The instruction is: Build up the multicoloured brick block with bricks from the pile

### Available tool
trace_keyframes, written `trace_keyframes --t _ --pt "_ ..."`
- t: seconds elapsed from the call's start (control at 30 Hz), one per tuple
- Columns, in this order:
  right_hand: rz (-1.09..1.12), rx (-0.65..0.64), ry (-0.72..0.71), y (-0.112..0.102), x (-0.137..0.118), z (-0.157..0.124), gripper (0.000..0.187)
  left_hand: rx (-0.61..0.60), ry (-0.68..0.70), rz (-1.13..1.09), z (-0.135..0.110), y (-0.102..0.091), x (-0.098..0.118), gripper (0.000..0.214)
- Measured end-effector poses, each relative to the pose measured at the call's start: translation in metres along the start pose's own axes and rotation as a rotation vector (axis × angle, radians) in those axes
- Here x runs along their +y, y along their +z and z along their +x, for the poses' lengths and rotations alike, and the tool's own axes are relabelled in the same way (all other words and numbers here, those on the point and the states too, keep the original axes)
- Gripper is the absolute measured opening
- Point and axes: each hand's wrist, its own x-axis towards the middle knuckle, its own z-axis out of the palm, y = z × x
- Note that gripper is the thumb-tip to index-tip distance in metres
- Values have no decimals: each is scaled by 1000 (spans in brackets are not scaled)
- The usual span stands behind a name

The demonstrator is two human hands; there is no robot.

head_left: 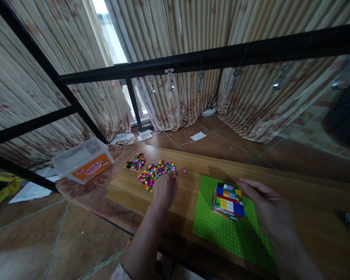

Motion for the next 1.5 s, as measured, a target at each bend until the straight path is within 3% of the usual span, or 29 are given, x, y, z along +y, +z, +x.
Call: trace_keyframes --t 0.13,0.27,0.4,0.67,0.87,0.93,1.03,1.23,1.5 --pt "13 -6 30 -1 3 2 27 100 159 -10 20 10 18 24" --pt "20 4 21 -3 2 3 26 45 246 -44 35 29 25 30" --pt "32 10 6 -5 3 5 25 11 244 -105 39 38 22 34" --pt "98 5 11 -7 5 8 24 41 135 -353 40 38 23 28" --pt "132 -23 -35 -4 2 4 22 -1 103 -755 18 20 49 20" --pt "145 -62 -89 -1 0 0 20 -101 -9 -1238 4 12 59 17" --pt "108 -143 -239 4 -5 -8 17 -238 -138 -1549 -15 4 71 24" --pt "-3 -279 -471 10 -13 -20 17 -370 -159 -1636 -27 2 85 28" --pt "-87 -333 -551 12 -10 -18 13 -317 -60 -1657 -25 6 89 21"
